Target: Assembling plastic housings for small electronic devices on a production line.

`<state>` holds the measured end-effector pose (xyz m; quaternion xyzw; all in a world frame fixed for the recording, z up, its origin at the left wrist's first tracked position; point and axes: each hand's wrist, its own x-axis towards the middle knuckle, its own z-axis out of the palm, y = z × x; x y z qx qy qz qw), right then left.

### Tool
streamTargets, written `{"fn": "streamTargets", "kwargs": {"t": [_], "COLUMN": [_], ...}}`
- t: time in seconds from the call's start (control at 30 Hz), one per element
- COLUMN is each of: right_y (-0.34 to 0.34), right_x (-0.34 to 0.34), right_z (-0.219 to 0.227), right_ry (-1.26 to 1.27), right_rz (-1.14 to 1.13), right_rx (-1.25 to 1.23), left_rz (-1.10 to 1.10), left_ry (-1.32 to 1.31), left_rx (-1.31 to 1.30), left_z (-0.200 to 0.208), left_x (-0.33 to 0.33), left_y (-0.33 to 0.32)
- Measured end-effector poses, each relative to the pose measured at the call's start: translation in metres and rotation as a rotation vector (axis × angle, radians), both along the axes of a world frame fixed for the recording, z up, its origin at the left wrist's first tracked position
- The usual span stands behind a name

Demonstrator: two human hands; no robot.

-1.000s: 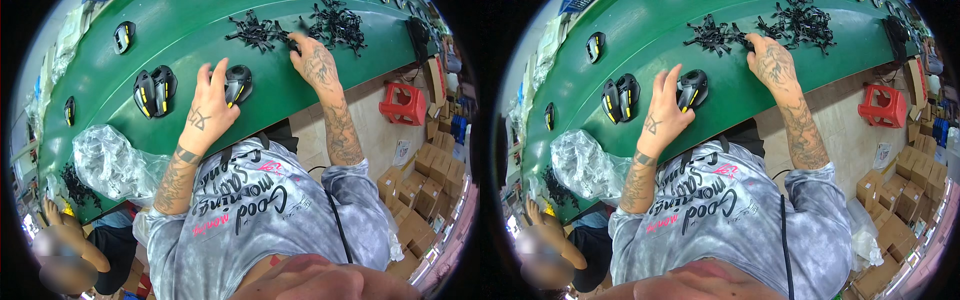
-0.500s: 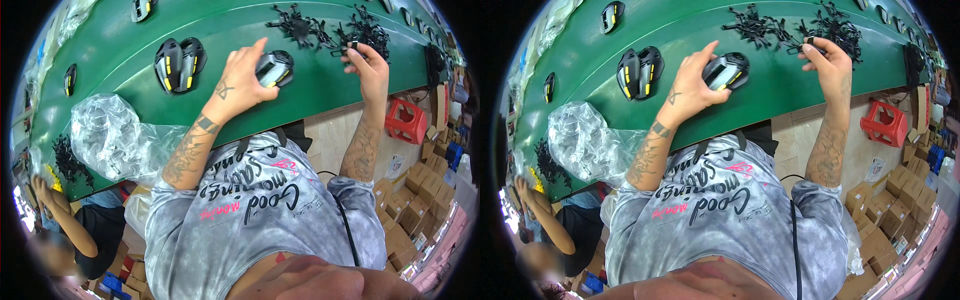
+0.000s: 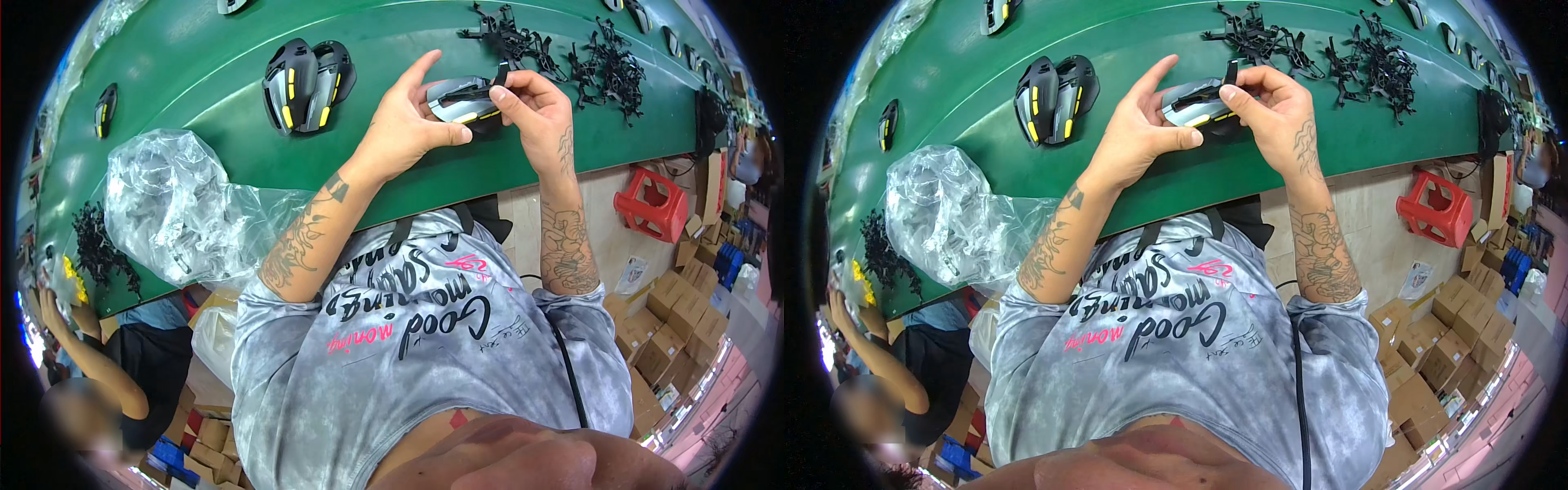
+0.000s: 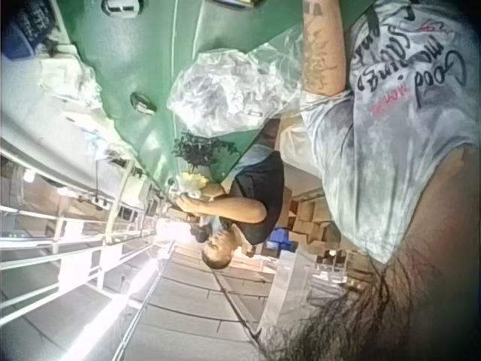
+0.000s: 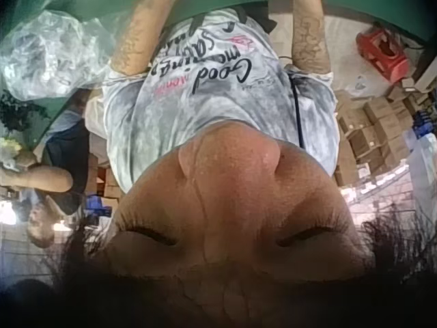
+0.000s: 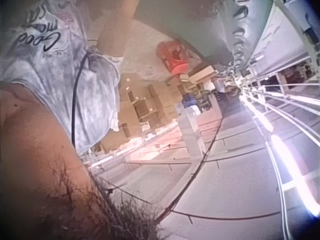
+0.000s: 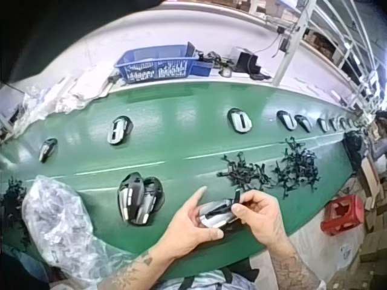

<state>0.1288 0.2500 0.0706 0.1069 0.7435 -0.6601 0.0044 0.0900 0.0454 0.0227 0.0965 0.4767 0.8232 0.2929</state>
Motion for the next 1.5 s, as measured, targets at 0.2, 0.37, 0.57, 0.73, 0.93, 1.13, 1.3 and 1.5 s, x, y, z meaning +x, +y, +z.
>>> {"fn": "streamTargets", "kwargs": {"t": [0.2, 0.37, 0.57, 0.73, 0.93, 1.13, 1.3, 1.5], "right_y": [0.004, 0.001, -0.001, -0.007, -0.006, -0.009, 0.0, 0.012], "right_x": [0.002, 0.002, 0.001, 0.002, 0.002, -0.007, -0.01, -0.01], "right_z": [-0.006, -0.015, -0.012, -0.02, -0.022, -0.015, -0.036, -0.033], "right_ry": [-0.015, 0.037, 0.01, 0.052, 0.191, 0.081, 0.137, 0.197], "right_rz": [0.007, -0.031, -0.034, -0.099, -0.097, 0.013, -0.031, 0.129], "right_rx": [-0.029, -0.089, 0.074, 0.085, 0.579, 0.478, 0.358, -0.138], "left_rz": [0.051, -0.016, 0.008, 0.01, 0.02, 0.08, 0.087, 0.047], "left_ry": [-0.132, -0.124, -0.044, -0.044, -0.156, -0.046, -0.017, -0.259], "left_rx": [0.014, -0.108, -0.083, -0.165, -0.05, -0.205, -0.223, 0.055], "left_z": [-0.004, -0.002, -0.008, -0.006, -0.007, -0.009, -0.01, -0.012], "left_x": [-0.005, -0.005, -0.004, -0.003, -0.005, 0.002, 0.0, -0.001], "left_y": [-0.001, 0.0, 0.007, 0.008, 0.006, 0.007, 0.008, 0.005]}}
